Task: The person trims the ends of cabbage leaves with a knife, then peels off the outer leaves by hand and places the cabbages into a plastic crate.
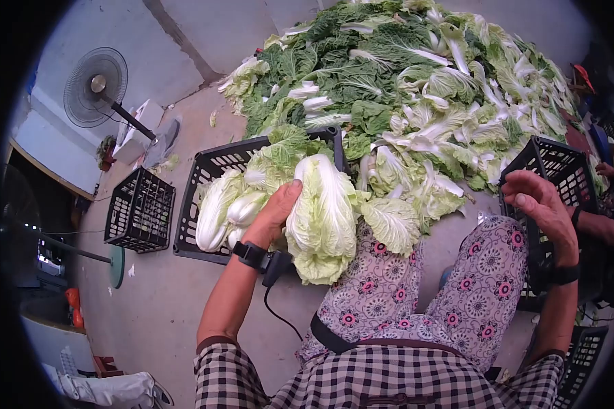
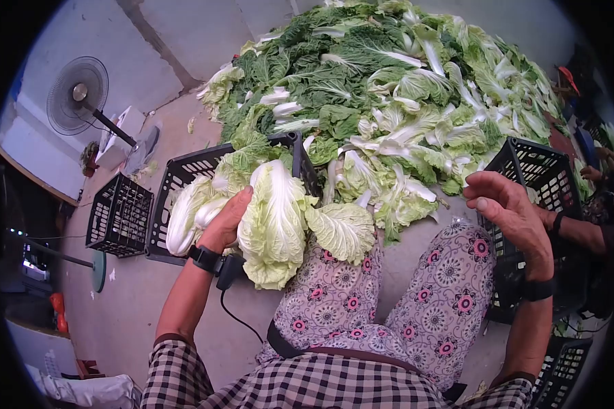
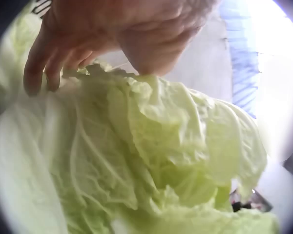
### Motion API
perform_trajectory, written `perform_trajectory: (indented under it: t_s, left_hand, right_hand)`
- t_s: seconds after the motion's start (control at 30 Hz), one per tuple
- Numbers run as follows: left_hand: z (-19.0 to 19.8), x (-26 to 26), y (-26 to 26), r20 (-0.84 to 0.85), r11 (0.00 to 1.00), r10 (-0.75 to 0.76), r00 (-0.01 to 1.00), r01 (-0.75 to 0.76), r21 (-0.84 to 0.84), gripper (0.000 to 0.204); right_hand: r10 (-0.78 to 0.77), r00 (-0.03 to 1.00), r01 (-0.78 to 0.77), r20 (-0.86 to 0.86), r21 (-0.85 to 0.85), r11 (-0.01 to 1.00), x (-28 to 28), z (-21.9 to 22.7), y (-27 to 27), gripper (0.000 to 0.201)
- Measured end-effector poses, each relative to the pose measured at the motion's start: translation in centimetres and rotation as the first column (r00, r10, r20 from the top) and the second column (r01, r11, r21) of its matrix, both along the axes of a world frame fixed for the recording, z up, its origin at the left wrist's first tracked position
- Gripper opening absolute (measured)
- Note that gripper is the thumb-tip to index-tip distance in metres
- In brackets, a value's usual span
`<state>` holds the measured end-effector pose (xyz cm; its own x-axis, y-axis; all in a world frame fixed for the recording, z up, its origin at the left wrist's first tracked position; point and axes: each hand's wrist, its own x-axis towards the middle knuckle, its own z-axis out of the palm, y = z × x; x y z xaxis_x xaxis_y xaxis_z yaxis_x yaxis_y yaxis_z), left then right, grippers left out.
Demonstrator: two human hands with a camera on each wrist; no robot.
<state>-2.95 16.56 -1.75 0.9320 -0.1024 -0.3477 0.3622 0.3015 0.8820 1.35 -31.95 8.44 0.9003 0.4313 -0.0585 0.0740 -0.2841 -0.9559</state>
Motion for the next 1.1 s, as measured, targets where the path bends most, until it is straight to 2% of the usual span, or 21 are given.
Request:
perform_trajectory:
  t_s: [0.1, 0.2, 0.33, 0.37, 0.4, 0.5, 0.53, 0.57, 0.63, 0.67, 0.7, 0.73, 0.8, 0.87, 0.9, 0.93, 0.97, 1.03, 1.07, 1.1]
  left_hand:
    - [-0.4, 1.0, 0.3, -0.097, 0.985, -0.071, 0.993, 0.055, -0.162, 0.051]
    - [1.5, -0.7, -0.7, -0.025, 0.992, 0.108, 0.994, -0.107, 0.063, 0.061]
    - [5.0, -2.0, -2.5, 0.296, 0.926, 0.221, 0.929, -0.295, 0.235, 0.085]
    - [6.3, -2.2, -3.1, 0.402, 0.916, 0.198, 0.894, -0.314, 0.248, 0.086]
    - [8.0, -2.4, -4.1, 0.500, 0.906, 0.172, 0.849, -0.335, 0.258, 0.088]
    - [12.1, -3.1, -6.8, 0.695, 0.889, 0.050, 0.717, -0.349, 0.296, 0.092]
    - [13.4, -3.3, -8.3, 0.741, 0.896, 0.012, 0.672, -0.336, 0.290, 0.093]
    - [13.9, -3.3, -9.7, 0.781, 0.902, -0.026, 0.624, -0.322, 0.287, 0.093]
    - [13.5, -2.9, -12.3, 0.840, 0.848, -0.265, 0.474, -0.300, 0.437, 0.096]
    - [13.6, -2.8, -14.5, 0.846, 0.818, -0.374, 0.379, -0.295, 0.494, 0.098]
    - [13.9, -2.7, -16.2, 0.833, 0.783, -0.478, 0.277, -0.294, 0.548, 0.100]
    - [14.1, -2.6, -16.3, 0.791, 0.751, -0.511, 0.336, -0.273, 0.601, 0.102]
    - [14.2, -2.3, -16.6, 0.692, 0.681, -0.567, 0.448, -0.217, 0.699, 0.106]
    - [12.7, -1.8, -17.1, 0.655, 0.770, -0.552, 0.516, 0.016, 0.637, 0.108]
    - [11.9, -1.5, -17.3, 0.633, 0.800, -0.548, 0.546, 0.123, 0.587, 0.109]
    - [11.1, -1.8, -17.8, 0.595, 0.851, -0.498, 0.631, 0.222, 0.477, 0.108]
    - [10.7, -2.1, -18.0, 0.618, 0.891, -0.425, 0.661, 0.184, 0.416, 0.107]
    - [10.4, -2.6, -18.4, 0.643, 0.952, -0.272, 0.716, 0.102, 0.288, 0.104]
    - [10.7, -2.8, -18.5, 0.602, 0.985, -0.165, 0.781, 0.105, 0.135, 0.102]
    - [10.8, -2.9, -18.5, 0.617, 0.989, -0.115, 0.779, 0.030, 0.147, 0.101]
  right_hand:
    - [0.010, 1.000, -0.010, -0.024, 0.004, 1.000, 0.1, -0.3, 0.3, 0.052]
    - [0.035, 0.999, -0.035, -0.038, 0.007, 0.999, 0.3, -0.3, 0.6, 0.051]
    - [0.039, 0.998, -0.039, -0.042, -0.005, 0.999, -0.2, 0.3, 1.6, 0.052]
    - [0.042, 0.999, -0.043, -0.032, -0.017, 0.999, -0.3, 0.9, 1.9, 0.051]
    - [0.053, 0.997, -0.057, -0.059, -0.057, 0.997, -0.3, 1.5, 2.3, 0.072]
    - [0.021, 0.983, -0.001, 0.182, -0.113, 0.994, -0.7, 2.7, 4.4, 0.096]
    - [0.005, 0.982, 0.015, 0.189, -0.103, 0.995, -0.8, 3.4, 5.4, 0.112]
    - [0.011, 0.963, -0.006, 0.268, -0.018, 1.000, -0.9, 3.4, 6.4, 0.114]
    - [0.008, 0.909, -0.075, 0.417, 0.144, 0.987, -0.8, 2.9, 8.0, 0.118]
    - [0.109, 0.939, -0.138, 0.327, 0.066, 0.988, -1.4, 3.1, 8.2, 0.121]
    - [0.230, 0.910, -0.285, 0.344, 0.116, 0.952, -1.7, 3.2, 7.9, 0.118]
    - [0.350, 0.867, -0.427, 0.354, 0.166, 0.889, -2.0, 3.3, 7.7, 0.116]
    - [0.383, 0.913, -0.408, 0.143, 0.337, 0.848, -3.1, 4.2, 7.5, 0.106]
    - [0.287, 0.949, -0.299, 0.131, 0.085, 0.950, -3.6, 4.3, 7.1, 0.104]
    - [0.242, 0.955, -0.262, 0.170, 0.107, 0.959, -3.8, 4.3, 7.1, 0.104]
    - [0.200, 0.958, -0.230, 0.207, 0.130, 0.964, -3.8, 4.0, 7.3, 0.104]
    - [0.161, 0.957, -0.202, 0.241, 0.156, 0.967, -3.8, 3.7, 7.4, 0.104]
    - [0.148, 0.969, -0.194, 0.200, 0.237, 0.952, -3.7, 3.3, 7.6, 0.117]
    - [0.144, 0.968, -0.197, 0.206, 0.269, 0.943, -3.8, 3.3, 8.0, 0.120]
    - [0.138, 0.967, -0.200, 0.214, 0.299, 0.933, -3.8, 3.2, 8.2, 0.123]
